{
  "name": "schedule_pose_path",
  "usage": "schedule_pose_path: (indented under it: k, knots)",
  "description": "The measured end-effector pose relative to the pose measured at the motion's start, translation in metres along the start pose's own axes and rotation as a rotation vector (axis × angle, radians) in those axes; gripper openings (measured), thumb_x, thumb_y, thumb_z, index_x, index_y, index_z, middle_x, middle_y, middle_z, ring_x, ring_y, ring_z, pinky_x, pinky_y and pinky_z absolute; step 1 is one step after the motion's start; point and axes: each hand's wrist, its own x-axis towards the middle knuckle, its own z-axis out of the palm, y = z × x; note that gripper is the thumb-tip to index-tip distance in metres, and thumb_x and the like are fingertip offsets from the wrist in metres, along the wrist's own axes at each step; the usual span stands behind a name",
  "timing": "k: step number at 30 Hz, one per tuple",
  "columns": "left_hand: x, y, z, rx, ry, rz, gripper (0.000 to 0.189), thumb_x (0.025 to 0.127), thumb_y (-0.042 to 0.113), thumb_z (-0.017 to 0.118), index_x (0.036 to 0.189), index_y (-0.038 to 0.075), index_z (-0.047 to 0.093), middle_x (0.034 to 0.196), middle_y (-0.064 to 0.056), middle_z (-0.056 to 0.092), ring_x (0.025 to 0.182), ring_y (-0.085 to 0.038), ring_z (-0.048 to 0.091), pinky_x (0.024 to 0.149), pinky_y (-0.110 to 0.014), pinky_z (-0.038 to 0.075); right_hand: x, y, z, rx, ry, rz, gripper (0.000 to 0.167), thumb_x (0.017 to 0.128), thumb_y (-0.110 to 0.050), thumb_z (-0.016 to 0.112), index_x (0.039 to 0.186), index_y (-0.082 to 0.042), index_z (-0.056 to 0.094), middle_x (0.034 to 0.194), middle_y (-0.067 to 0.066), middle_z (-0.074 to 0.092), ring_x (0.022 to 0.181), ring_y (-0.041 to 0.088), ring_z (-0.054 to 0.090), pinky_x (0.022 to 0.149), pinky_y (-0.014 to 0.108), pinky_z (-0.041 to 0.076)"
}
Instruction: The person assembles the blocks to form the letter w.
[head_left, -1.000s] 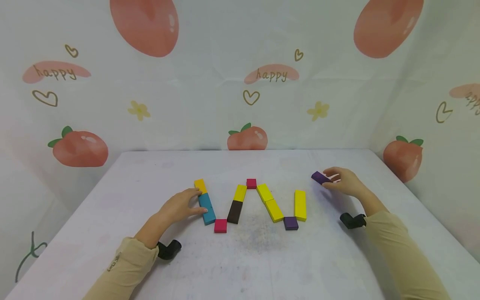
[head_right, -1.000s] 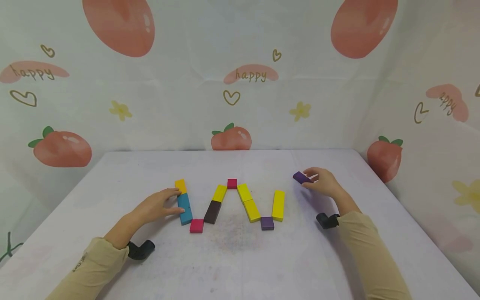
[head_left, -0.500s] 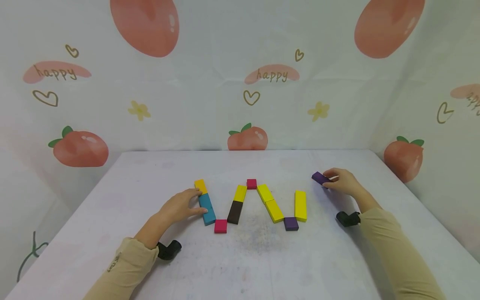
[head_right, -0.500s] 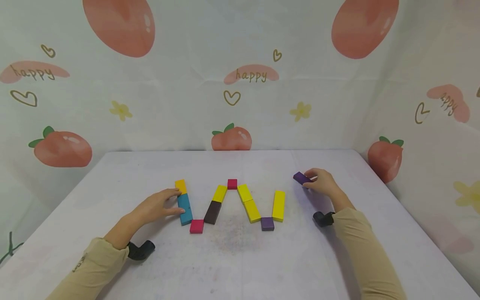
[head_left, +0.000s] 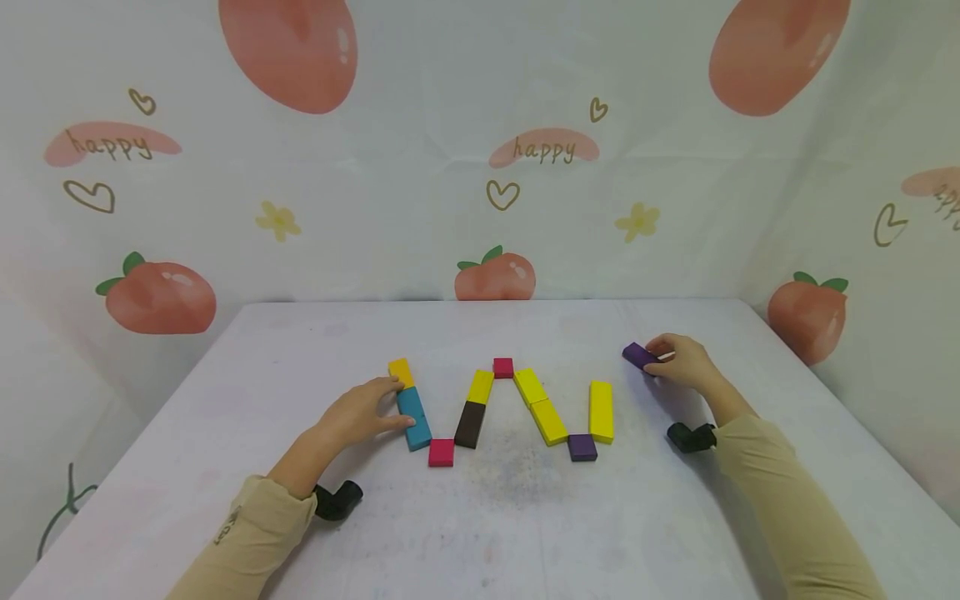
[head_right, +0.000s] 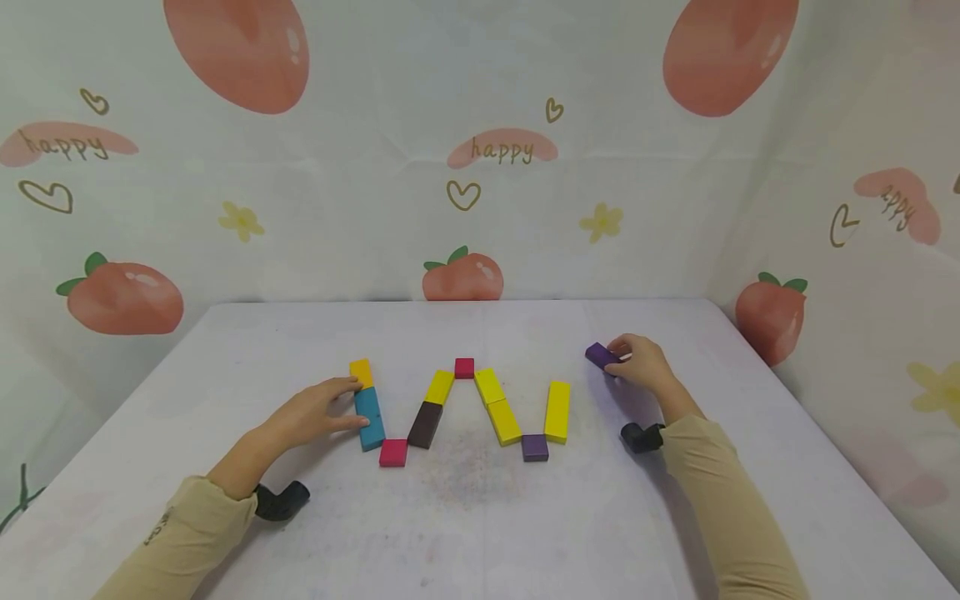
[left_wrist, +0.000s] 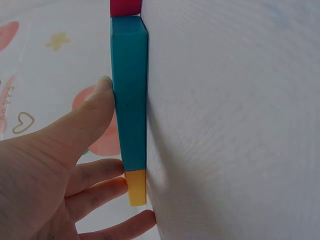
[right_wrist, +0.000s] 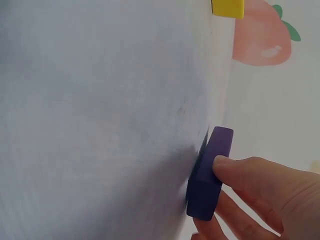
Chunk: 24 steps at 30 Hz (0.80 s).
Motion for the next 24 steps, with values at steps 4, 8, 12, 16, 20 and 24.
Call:
schedule_pose_path:
  k: [4,8,12,16,20,24]
  knots:
    - [-0.001,0.0,0.0,0.008,0.005,0.004,0.066,0.082,0.036,0.069,0.132,-0.001,0.048,0.138,-0.025,0.046,0.13,-0.042,0.041,0.105,-0.055,0.038,0.0,-0.001,0.002,0.009,0.014,-0.02,0.039,0.083,-0.009,0.065,0.113,0.012,0.053,0.115,0.034,0.057,0.1,0.045,0.06,0.086,0.049,0.053]
    - [-0.002,0.001,0.001,0.012,0.007,0.006,0.066,0.082,0.036,0.069,0.132,-0.001,0.049,0.138,-0.025,0.047,0.129,-0.042,0.042,0.105,-0.054,0.039,0.0,-0.003,0.003,0.019,0.014,-0.013,0.037,0.084,-0.009,0.064,0.114,0.011,0.053,0.116,0.034,0.057,0.101,0.045,0.059,0.088,0.05,0.052]
    - [0.0,0.0,0.001,0.008,0.007,0.004,0.065,0.082,0.035,0.069,0.132,-0.001,0.049,0.138,-0.024,0.047,0.129,-0.042,0.042,0.105,-0.054,0.039,-0.001,-0.007,0.004,0.031,0.01,-0.002,0.036,0.084,-0.008,0.063,0.114,0.01,0.053,0.117,0.033,0.056,0.103,0.045,0.058,0.09,0.051,0.051]
    - [0.001,0.0,0.001,0.006,0.007,0.001,0.065,0.082,0.035,0.069,0.132,-0.001,0.048,0.138,-0.024,0.046,0.129,-0.042,0.042,0.105,-0.054,0.039,-0.003,-0.015,0.004,0.041,0.009,-0.009,0.036,0.084,-0.007,0.064,0.113,0.01,0.054,0.115,0.033,0.057,0.102,0.045,0.058,0.09,0.05,0.051]
    - [0.0,0.001,0.0,0.007,0.007,0.011,0.065,0.082,0.035,0.069,0.132,-0.001,0.048,0.138,-0.024,0.047,0.129,-0.042,0.042,0.106,-0.054,0.038,-0.004,-0.022,0.006,0.044,0.001,-0.007,0.036,0.083,-0.007,0.065,0.113,0.01,0.054,0.115,0.033,0.057,0.102,0.044,0.058,0.089,0.049,0.052]
    - [-0.002,0.002,-0.001,0.003,0.006,0.021,0.064,0.083,0.035,0.069,0.131,-0.002,0.049,0.137,-0.024,0.047,0.129,-0.042,0.042,0.106,-0.053,0.038,-0.003,-0.027,0.009,0.036,-0.013,0.002,0.036,0.084,-0.009,0.066,0.113,0.008,0.054,0.116,0.033,0.057,0.103,0.043,0.057,0.088,0.048,0.053]
